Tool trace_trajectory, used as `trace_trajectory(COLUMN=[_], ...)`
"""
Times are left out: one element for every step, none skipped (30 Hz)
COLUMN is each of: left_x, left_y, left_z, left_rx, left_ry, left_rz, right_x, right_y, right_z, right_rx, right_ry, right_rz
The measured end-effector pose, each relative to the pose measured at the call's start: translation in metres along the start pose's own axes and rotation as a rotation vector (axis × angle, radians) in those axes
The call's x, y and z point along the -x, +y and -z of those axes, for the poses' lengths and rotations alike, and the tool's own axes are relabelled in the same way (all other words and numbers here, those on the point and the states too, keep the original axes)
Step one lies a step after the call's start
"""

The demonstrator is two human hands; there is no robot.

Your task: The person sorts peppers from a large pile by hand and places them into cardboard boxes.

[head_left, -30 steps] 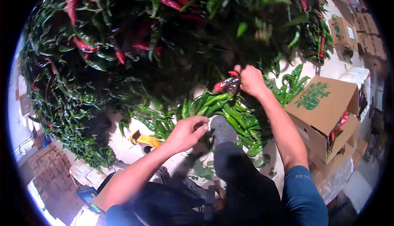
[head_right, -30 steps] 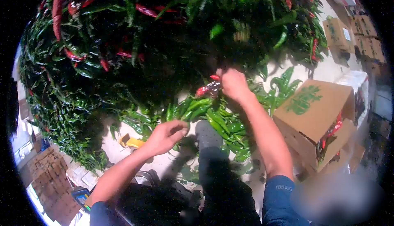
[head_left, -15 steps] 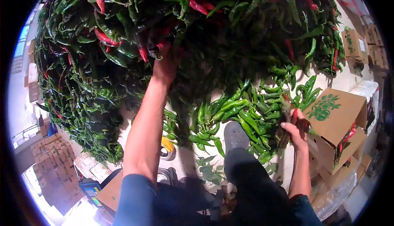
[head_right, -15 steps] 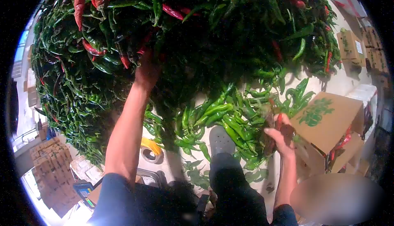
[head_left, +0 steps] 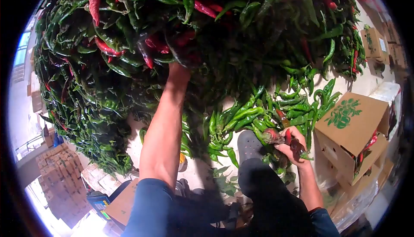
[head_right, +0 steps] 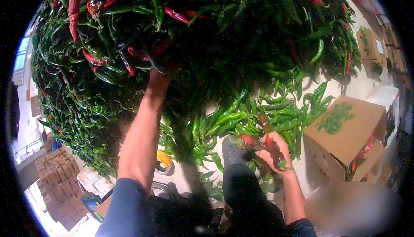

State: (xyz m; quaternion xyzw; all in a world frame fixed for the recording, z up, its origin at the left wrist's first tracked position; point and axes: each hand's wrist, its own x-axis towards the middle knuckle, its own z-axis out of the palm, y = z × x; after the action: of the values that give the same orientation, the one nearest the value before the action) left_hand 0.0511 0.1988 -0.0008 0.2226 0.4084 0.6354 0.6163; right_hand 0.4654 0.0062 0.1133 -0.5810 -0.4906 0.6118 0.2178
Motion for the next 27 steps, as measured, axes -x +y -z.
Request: trace_trajectory(left_x=[-0.005,-0.008,-0.008,-0.003,-0.001,-0.002,-0.002,-0.003,0.001,0.018,0.028,0.038,0.045,0.049,0.053,0.057,0.059,0.059,0.057,0.055,0.052,0.049,0.047,0.044,0.041,0.038,0.032], left_y=[0.002,0.002,-0.001,0.0,0.002,0.004,0.007,0.008,0.004,0.01,0.009,0.008,0.004,-0.001,-0.006,-0.011,-0.015,-0.016,-0.018,-0.019,-0.019,-0.015,-0.013,-0.013,-0.017,-0.021,-0.026], left_z=[0.003,0.006,0.008,0.002,-0.004,0.001,0.008,0.013,0.017,0.001,-0.003,-0.007,-0.006,-0.005,-0.005,-0.01,-0.014,-0.017,-0.02,-0.022,-0.024,-0.027,-0.03,-0.028,-0.018,-0.01,-0.002], left_rx=[0.097,0.193,0.185,0.178,0.172,0.167,0.162,0.158,-0.197,-0.552,-0.538,-0.525,-0.14,0.053,0.246,0.247,0.249,0.268,0.288,0.309,0.376,0.442,0.507,0.469,0.429,0.387,0.352], left_ry=[0.005,0.008,-0.014,-0.034,-0.055,-0.15,-0.244,-0.338,-0.264,-0.182,-0.171,-0.159,-0.218,-0.228,-0.231,-0.193,-0.154,-0.156,-0.159,-0.163,-0.18,-0.198,-0.215,-0.112,-0.009,0.094,0.11], left_rz=[0.077,0.156,0.13,0.104,0.075,0.057,0.04,0.021,-0.064,-0.145,-0.133,-0.121,-0.017,0.029,0.077,0.067,0.054,0.021,-0.01,-0.039,0.024,0.089,0.156,0.17,0.181,0.191,0.222], right_x=[-0.001,0.0,0.001,0.002,0.002,0.002,0.003,0.004,0.003,0.003,0.003,0.002,0.001,0.0,-0.001,-0.002,-0.003,-0.005,-0.006,-0.007,-0.008,-0.01,-0.01,-0.011,-0.012,-0.014,-0.015], right_y=[0.001,0.002,0.004,0.006,0.008,0.009,0.008,0.006,0.005,0.005,0.006,0.006,0.006,0.004,0.003,0.004,0.007,0.009,0.009,0.009,0.008,0.007,0.005,0.005,0.005,0.005,0.002], right_z=[0.001,0.001,0.0,-0.002,-0.004,-0.004,-0.006,-0.008,-0.008,-0.009,-0.01,-0.011,-0.011,-0.01,-0.008,-0.008,-0.007,-0.007,-0.008,-0.008,-0.009,-0.009,-0.007,-0.007,-0.007,-0.008,-0.009], right_rx=[0.017,0.031,0.043,0.037,0.034,0.033,0.031,0.031,0.032,0.034,0.034,0.033,0.048,0.063,0.08,0.088,0.098,0.108,0.095,0.065,0.036,0.006,0.046,0.048,0.049,0.05,0.026], right_ry=[-0.011,-0.019,-0.026,-0.024,-0.023,-0.022,-0.024,-0.025,-0.028,-0.025,-0.023,-0.02,-0.024,-0.029,-0.033,-0.03,-0.028,-0.025,-0.014,-0.009,-0.002,0.007,0.002,0.008,0.013,0.017,0.013], right_rz=[-0.01,-0.021,-0.033,-0.024,-0.013,-0.002,-0.007,-0.011,-0.015,-0.017,-0.019,-0.022,-0.014,-0.007,0.001,0.009,0.018,0.028,0.043,0.046,0.049,0.051,0.021,0.029,0.038,0.048,0.032])
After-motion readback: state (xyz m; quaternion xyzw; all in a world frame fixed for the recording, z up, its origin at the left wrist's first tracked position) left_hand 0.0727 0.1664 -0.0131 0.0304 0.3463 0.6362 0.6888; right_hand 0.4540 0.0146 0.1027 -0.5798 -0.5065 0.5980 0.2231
